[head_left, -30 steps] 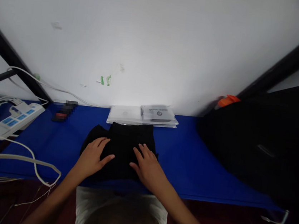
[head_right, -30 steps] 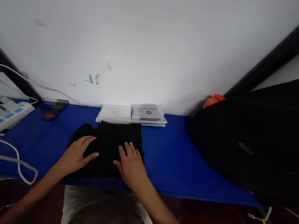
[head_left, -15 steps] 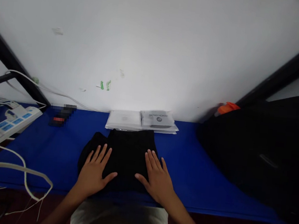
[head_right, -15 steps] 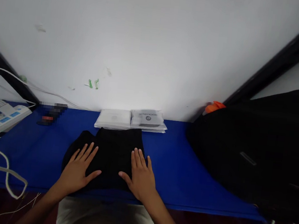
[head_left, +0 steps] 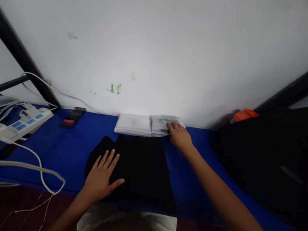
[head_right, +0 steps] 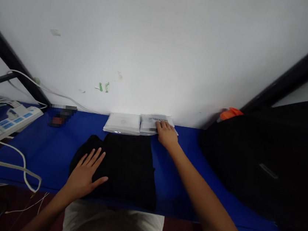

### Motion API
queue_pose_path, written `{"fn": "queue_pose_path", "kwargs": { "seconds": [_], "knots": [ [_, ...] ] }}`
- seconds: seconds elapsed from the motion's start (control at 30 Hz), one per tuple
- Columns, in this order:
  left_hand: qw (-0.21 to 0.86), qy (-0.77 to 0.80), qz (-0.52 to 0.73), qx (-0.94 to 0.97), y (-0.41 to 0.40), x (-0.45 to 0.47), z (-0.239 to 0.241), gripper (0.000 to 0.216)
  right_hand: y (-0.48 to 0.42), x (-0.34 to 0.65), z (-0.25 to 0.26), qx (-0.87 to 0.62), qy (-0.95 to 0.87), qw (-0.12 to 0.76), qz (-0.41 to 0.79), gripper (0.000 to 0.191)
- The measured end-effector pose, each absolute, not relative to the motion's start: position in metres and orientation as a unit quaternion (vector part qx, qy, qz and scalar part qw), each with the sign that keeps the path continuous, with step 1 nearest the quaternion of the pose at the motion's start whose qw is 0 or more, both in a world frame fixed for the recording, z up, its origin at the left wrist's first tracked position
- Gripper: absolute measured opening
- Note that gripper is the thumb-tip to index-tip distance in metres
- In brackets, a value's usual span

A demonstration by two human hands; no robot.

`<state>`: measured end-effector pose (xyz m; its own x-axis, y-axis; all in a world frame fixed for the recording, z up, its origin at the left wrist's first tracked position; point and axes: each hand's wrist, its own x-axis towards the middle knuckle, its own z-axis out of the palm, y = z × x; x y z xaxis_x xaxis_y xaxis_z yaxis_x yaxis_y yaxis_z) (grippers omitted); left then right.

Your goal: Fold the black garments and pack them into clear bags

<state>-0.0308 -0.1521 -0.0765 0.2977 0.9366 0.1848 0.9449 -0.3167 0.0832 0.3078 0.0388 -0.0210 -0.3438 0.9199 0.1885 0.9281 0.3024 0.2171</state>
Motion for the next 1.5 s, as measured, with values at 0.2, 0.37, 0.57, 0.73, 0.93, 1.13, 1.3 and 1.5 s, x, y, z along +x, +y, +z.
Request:
{"fn": "queue_pose_path", "kwargs": {
  "seconds": [0.2,0.37,0.57,0.73,0.93,1.13,1.3,1.5],
  "knots": [
    [0.02,-0.58,-0.109,-0.807,-0.151,-0.033,-0.08,0.083,0.039,0.315,-0.02,-0.573,-0.805,0.011,-0.153,0.051],
    [-0.001,-0.579,-0.127,-0.806,-0.154,-0.029,-0.069,0.083,0.032,0.328,-0.007,-0.589,-0.789,0.032,-0.173,0.046],
    [0.026,-0.515,-0.33,-0.791,-0.158,0.005,-0.01,0.064,-0.015,0.292,0.021,-0.501,-0.801,0.194,-0.266,0.038],
    [0.101,-0.444,-0.399,-0.796,-0.149,0.026,0.002,0.024,-0.079,0.234,0.009,-0.31,-0.892,0.254,-0.208,0.031],
    [0.038,-0.459,-0.326,-0.825,-0.146,0.007,-0.008,0.014,-0.097,0.243,-0.014,-0.288,-0.912,0.275,-0.099,0.023],
    [0.037,-0.457,-0.346,-0.819,-0.142,0.003,-0.003,0.006,-0.102,0.264,-0.017,-0.305,-0.888,0.342,-0.048,0.014],
    [0.036,-0.372,-0.381,-0.845,-0.138,0.038,0.006,0.011,-0.118,0.246,-0.017,-0.274,-0.867,0.414,0.045,0.031],
    [0.06,-0.336,-0.408,-0.847,-0.134,0.049,0.006,0.017,-0.122,0.241,-0.015,-0.265,-0.844,0.451,0.117,0.024]
  ]
}}
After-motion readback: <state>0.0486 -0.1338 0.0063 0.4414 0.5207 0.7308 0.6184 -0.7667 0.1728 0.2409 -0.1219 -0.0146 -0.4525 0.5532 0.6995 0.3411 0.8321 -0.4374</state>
